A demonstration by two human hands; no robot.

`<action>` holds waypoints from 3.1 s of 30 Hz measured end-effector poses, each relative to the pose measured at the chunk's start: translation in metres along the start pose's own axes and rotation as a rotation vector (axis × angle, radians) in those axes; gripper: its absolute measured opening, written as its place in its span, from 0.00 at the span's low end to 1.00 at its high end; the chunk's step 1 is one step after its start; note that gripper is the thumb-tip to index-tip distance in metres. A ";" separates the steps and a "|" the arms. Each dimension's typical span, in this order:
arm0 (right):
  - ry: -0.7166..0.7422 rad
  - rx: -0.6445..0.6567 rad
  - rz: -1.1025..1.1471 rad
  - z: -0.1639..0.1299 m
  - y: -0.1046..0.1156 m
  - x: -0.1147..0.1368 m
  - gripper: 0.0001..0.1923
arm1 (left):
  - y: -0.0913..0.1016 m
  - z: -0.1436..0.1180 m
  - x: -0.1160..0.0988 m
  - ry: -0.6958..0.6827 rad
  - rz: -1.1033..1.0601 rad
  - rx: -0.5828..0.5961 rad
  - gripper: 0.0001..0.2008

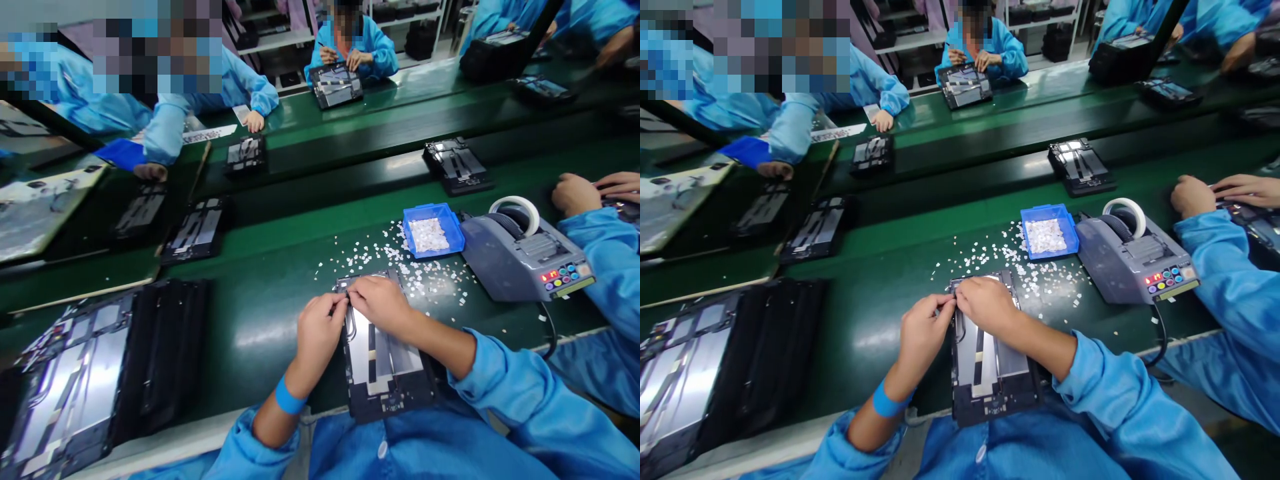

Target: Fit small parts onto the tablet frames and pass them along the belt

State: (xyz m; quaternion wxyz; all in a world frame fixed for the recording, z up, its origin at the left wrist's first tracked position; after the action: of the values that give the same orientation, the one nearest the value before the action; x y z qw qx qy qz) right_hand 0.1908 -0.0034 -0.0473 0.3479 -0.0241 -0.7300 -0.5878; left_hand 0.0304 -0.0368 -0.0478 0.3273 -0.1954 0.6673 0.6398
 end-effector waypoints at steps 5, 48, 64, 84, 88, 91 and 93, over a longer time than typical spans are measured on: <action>-0.090 -0.050 0.008 0.001 0.018 -0.009 0.08 | -0.006 0.007 0.002 0.134 -0.221 0.075 0.07; -0.230 -0.032 0.062 -0.015 0.072 -0.046 0.10 | 0.026 0.012 0.030 0.194 -0.420 -0.027 0.11; -0.323 0.237 -0.037 0.042 0.016 -0.006 0.15 | 0.011 0.012 0.032 -0.335 0.446 0.115 0.16; -0.269 0.289 -0.062 0.044 0.016 -0.005 0.14 | 0.016 0.019 0.030 -0.357 0.607 0.241 0.16; -0.199 0.234 -0.023 0.034 0.014 -0.010 0.13 | 0.018 0.025 0.022 -0.385 0.710 0.302 0.13; -0.045 0.153 0.007 0.018 0.008 -0.018 0.12 | 0.022 0.030 0.023 -0.395 0.719 0.344 0.13; 0.092 0.140 -0.055 0.007 0.003 -0.021 0.15 | 0.024 0.031 0.028 -0.391 0.639 0.346 0.15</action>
State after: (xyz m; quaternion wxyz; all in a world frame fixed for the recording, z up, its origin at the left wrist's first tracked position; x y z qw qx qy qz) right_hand 0.2042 0.0114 -0.0567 0.3655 0.0473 -0.7531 -0.5450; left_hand 0.0002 0.0007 -0.0490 0.2609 0.2046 0.7174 0.6128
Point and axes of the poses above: each hand's wrist, its own z-axis towards the middle knuckle, its own y-axis out of the back of the hand, x = y × z, the point moved 2 cm from there along z, towards the middle knuckle, and after that the axes turned 12 degrees about x, right-handed, at the moved point
